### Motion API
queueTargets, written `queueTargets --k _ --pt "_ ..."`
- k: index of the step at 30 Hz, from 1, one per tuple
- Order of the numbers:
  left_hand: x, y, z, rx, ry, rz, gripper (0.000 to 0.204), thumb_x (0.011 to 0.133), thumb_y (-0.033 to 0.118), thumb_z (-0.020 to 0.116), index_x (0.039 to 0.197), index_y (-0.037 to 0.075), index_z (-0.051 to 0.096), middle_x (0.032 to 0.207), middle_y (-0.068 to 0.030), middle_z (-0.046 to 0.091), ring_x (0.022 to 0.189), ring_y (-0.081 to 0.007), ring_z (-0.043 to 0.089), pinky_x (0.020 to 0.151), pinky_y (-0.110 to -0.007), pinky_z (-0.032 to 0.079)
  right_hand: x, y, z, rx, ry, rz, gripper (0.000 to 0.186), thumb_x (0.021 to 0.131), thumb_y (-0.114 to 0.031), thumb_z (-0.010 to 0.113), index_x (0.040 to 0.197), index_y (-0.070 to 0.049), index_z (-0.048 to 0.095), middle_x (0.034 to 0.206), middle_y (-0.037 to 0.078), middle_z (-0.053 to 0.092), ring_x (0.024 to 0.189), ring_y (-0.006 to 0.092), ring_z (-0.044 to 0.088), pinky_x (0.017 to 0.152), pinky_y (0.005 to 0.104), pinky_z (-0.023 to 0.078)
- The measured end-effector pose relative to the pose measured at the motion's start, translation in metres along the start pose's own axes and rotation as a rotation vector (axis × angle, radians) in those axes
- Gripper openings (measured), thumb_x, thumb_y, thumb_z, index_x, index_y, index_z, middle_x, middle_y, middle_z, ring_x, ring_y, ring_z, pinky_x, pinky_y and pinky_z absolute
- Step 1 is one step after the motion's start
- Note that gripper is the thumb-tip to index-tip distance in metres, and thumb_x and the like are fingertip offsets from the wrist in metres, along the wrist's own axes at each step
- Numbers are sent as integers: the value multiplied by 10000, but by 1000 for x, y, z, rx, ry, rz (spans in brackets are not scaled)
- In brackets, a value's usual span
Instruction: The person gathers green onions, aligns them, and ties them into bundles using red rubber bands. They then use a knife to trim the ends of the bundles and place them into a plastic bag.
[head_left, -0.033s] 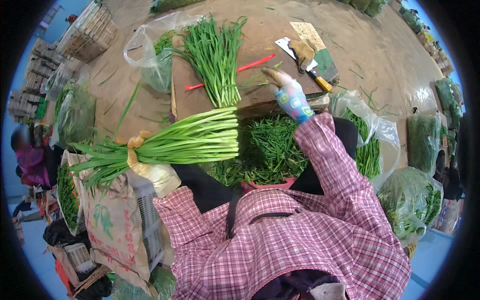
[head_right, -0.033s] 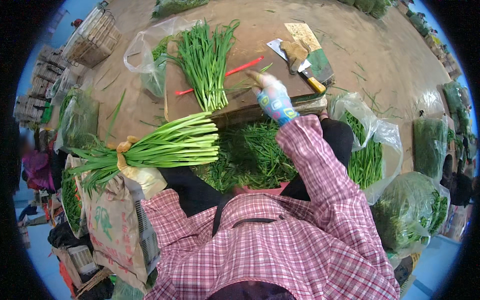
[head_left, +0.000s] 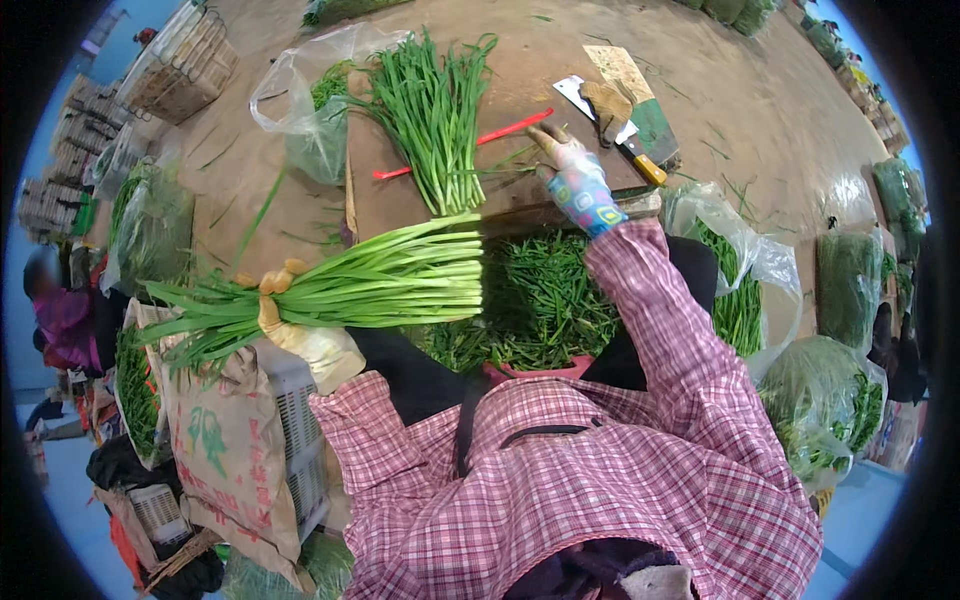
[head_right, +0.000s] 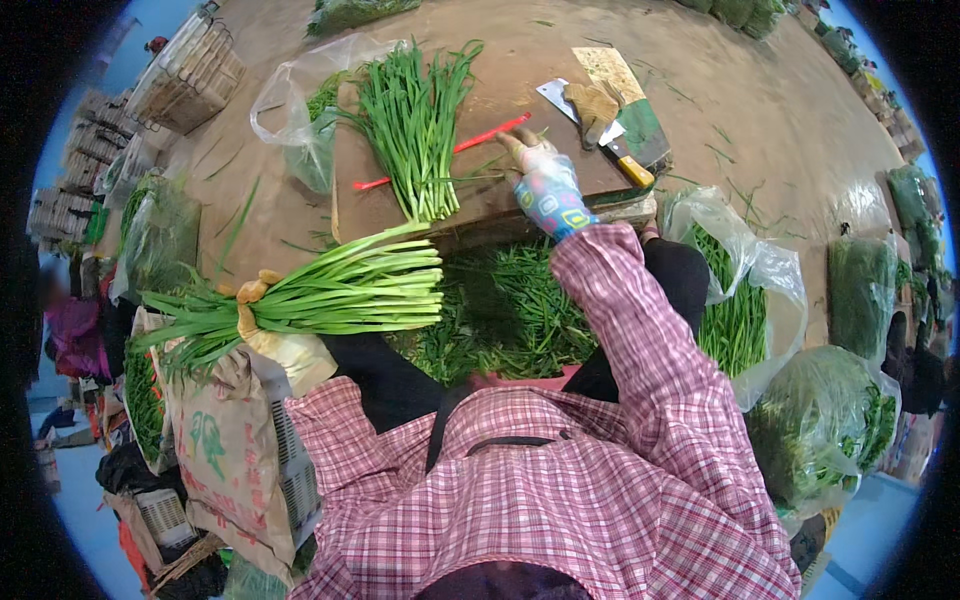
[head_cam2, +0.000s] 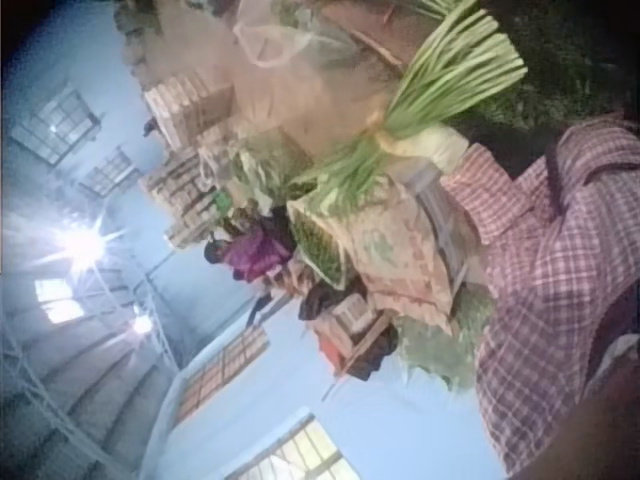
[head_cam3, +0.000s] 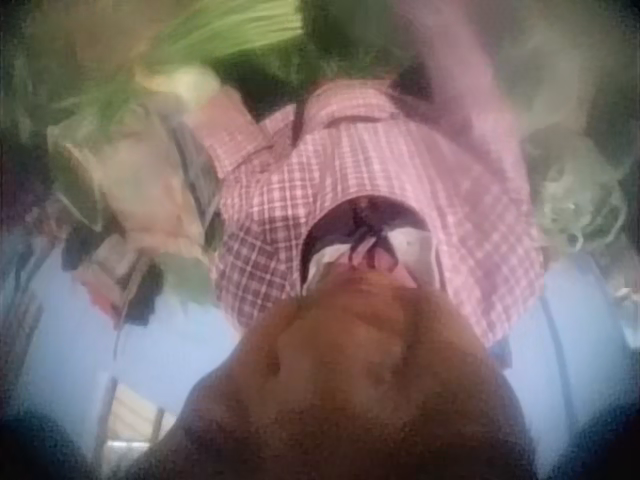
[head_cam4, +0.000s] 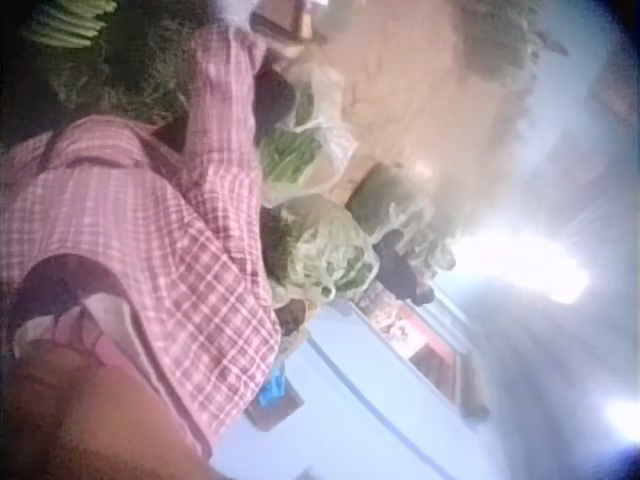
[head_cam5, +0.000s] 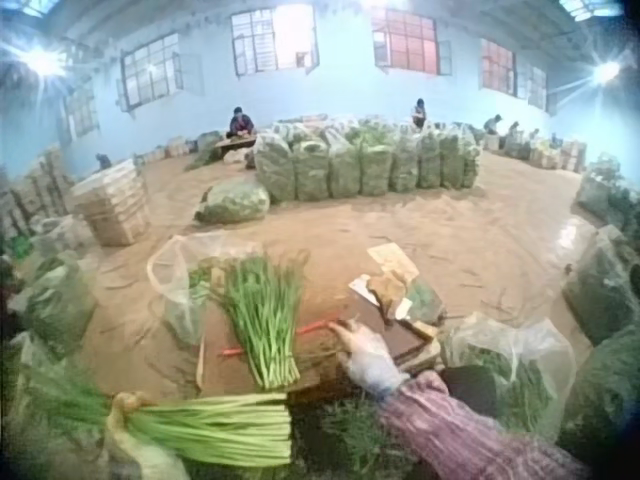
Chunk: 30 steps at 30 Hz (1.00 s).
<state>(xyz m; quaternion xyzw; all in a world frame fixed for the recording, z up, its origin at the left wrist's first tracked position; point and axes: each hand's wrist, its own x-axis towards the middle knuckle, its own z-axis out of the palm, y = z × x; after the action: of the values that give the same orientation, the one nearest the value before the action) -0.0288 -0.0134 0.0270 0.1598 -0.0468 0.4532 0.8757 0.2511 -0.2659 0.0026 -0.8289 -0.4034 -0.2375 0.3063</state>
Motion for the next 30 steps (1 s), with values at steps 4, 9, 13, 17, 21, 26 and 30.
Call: queueTargets --k 4,9,13,17,21,26,30 --pt "3 -8 6 48 106 10 105 862 138 667 950 84 647 859 -1 638 886 -151 616 990 -364 495 3 6 0 -341 -969 202 252 848 -231 669 1048 -84 709 1024 167 694 963 385 648 856 463 520" --pt "7 -7 -6 20 48 -82 151 853 132 674 990 80 638 880 -41 642 966 -216 609 1021 -396 466 23 -71 -78 294 -266 123 481 814 -389 686 1188 -88 660 1134 210 655 1082 373 617 914 436 494" --pt "9 -12 -11 5 10 -155 243 876 174 653 1072 31 641 939 -107 657 1070 -325 610 1015 -497 459 25 -131 -57 190 -433 -146 963 661 -539 763 1387 1 433 1347 281 503 1283 417 462 1073 486 356" --pt "11 -17 2 88 227 -35 139 877 135 632 941 12 630 895 -112 644 954 -284 622 1003 -450 485 -20 -147 -28 204 -576 -113 1123 543 -588 827 1386 18 400 1257 238 565 1244 383 502 1034 490 361" --pt "8 -15 -5 167 450 -22 117 874 101 616 960 22 612 891 -94 628 870 -230 619 983 -436 507 -55 -159 9 59 -645 0 1074 567 -417 878 1418 -20 358 1203 173 602 1171 323 555 1015 466 371" --pt "0 -19 -9 220 549 -28 170 882 103 619 994 -23 595 977 -120 598 939 -245 583 982 -393 502 -78 -151 31 359 -780 237 970 651 -205 842 1466 -79 331 1116 218 637 1033 402 616 909 434 487" --pt "10 -31 -2 320 612 -8 204 933 184 536 965 -16 566 975 -132 591 942 -268 585 1000 -457 490 -86 -136 51 813 -940 430 775 685 -187 833 1365 -50 488 1160 199 659 1078 316 637 922 361 496"
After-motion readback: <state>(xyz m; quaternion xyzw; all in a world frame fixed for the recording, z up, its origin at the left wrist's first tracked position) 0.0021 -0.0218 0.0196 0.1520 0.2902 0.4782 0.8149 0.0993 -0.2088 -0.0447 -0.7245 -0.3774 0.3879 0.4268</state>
